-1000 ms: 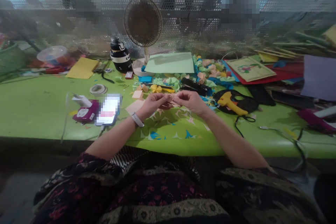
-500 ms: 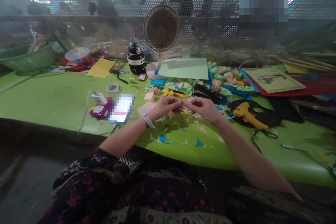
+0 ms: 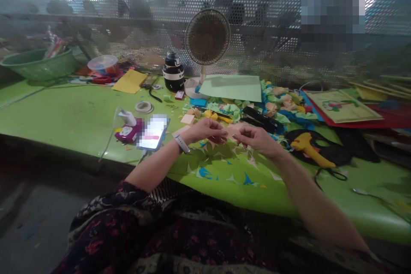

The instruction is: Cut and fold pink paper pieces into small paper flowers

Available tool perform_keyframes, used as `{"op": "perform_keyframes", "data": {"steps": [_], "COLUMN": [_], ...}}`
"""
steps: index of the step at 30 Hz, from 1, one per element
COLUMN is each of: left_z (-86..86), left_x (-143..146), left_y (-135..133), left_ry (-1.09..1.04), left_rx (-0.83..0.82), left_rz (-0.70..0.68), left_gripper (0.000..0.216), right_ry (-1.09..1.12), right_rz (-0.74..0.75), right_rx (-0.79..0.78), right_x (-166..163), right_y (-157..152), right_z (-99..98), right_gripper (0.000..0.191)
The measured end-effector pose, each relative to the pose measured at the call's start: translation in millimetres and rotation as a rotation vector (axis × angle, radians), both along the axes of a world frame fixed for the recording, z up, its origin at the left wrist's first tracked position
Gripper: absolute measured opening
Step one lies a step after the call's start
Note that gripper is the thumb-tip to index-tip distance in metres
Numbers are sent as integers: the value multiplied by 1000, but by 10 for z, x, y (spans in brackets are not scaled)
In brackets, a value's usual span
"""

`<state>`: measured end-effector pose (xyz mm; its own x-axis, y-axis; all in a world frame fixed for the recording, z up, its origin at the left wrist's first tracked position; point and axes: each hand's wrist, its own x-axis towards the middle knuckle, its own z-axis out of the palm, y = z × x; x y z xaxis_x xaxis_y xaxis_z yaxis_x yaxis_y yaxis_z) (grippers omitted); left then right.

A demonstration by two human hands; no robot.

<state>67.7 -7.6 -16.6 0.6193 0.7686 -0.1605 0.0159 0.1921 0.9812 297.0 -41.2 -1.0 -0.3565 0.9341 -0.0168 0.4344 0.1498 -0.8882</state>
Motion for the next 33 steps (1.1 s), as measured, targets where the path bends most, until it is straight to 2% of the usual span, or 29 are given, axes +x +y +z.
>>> {"op": "perform_keyframes", "data": {"steps": [7, 10, 16, 20, 24, 27, 30, 33], "left_z": [51, 78, 187, 219, 197, 166, 106, 28], "left_x": [68, 60, -45, -109, -100, -83, -72, -62], "left_y": [-78, -68, 37, 113, 98, 71, 81, 104], "left_ry": [-81, -110, -208, -275, -208, -160, -136, -91], "left_rx": [20, 13, 50, 67, 32, 45, 49, 26], "left_rz": [64, 118, 412, 572, 546, 515, 487, 418], "left_gripper": [22, 18, 10, 10, 13, 12, 10, 10], "right_ry": [84, 132, 295, 314, 221, 101, 11, -92], "right_rz": [-63, -147, -401, -491, -519, -561, -591, -566], "right_rx": [-31, -47, 13, 98, 232, 273, 256, 256], "right_x": [55, 125, 317, 516, 755, 964, 1171, 1278], "right_y": [24, 92, 272, 306, 171, 16, -36, 125], "right_z": [10, -22, -39, 110, 355, 469, 458, 356], "right_gripper": [48, 51, 53, 44, 33, 32, 32, 32]}}
